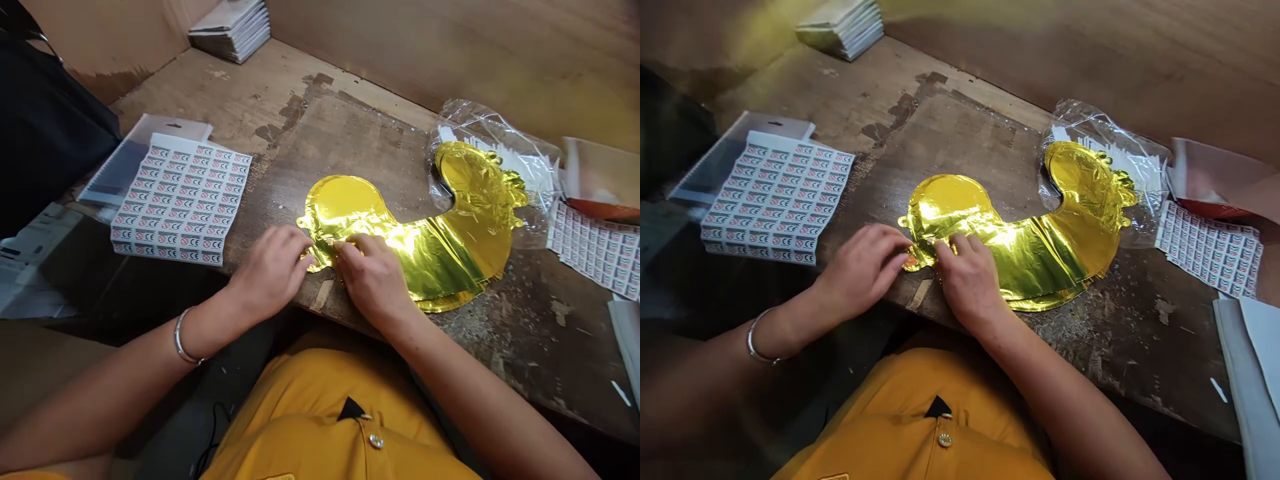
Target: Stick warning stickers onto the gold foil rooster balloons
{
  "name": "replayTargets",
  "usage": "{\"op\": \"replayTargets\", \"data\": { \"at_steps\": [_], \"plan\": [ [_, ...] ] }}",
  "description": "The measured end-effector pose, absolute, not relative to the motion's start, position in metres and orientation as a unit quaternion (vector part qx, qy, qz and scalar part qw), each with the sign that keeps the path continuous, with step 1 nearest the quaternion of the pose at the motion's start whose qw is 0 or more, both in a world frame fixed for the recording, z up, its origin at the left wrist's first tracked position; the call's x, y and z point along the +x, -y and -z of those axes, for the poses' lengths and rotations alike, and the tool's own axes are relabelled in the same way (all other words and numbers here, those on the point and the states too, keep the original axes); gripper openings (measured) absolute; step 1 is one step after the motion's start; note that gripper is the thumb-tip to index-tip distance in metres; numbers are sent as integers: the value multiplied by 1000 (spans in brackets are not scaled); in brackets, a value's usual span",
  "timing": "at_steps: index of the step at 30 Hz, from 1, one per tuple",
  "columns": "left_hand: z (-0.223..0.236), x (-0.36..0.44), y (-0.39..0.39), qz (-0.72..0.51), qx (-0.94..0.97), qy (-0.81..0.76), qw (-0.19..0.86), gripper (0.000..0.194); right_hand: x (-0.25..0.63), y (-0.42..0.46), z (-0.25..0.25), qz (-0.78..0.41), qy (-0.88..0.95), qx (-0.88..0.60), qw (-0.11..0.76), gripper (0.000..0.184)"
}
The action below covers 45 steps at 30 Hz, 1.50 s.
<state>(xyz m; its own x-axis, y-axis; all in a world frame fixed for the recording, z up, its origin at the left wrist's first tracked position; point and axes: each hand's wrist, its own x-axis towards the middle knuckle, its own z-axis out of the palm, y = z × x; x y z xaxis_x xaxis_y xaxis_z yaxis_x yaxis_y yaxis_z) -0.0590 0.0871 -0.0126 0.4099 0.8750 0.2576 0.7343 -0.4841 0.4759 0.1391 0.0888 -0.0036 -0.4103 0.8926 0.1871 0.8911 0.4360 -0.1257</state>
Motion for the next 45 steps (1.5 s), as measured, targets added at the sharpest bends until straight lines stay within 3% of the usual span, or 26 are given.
{"op": "replayTargets", "data": {
  "at_steps": [4,9,12,16,21,23,25,28,32,37,43,45],
  "plan": [
    [-1,-54,-100,-211,766,-565,222,25,137,-82,9,-20,830,-542,129,14],
    [-8,-42,-107,-125,782,-577,200,33,138,-86,9,-41,811,-558,172,15],
    [-8,-41,-110,-128,777,-577,216,30,141,-87,11,-63,795,-570,196,13],
    [-9,-45,-110,-157,769,-584,209,41,145,-87,15,-102,773,-575,249,15],
    [-5,-49,-100,-215,770,-567,196,18,142,-80,13,-131,766,-521,352,26],
    [-6,-48,-93,-269,746,-569,216,19,139,-74,5,-190,739,-516,388,22],
    [-9,-46,-86,-344,688,-578,274,26,137,-69,-6,-329,658,-530,421,18],
    [-19,-43,-80,-407,572,-548,454,37,136,-66,-20,-553,485,-519,436,20],
    [-25,-39,-80,-369,509,-478,613,42,135,-65,-26,-654,393,-474,440,17],
    [-26,-33,-81,-375,507,-493,599,21,134,-64,-22,-634,439,-485,413,19],
    [-12,-30,-79,-424,414,-497,634,21,139,-71,-27,-256,644,-586,420,11],
    [-7,-28,-78,-439,379,-491,650,22,136,-74,-29,-223,689,-570,388,11]
  ]
}}
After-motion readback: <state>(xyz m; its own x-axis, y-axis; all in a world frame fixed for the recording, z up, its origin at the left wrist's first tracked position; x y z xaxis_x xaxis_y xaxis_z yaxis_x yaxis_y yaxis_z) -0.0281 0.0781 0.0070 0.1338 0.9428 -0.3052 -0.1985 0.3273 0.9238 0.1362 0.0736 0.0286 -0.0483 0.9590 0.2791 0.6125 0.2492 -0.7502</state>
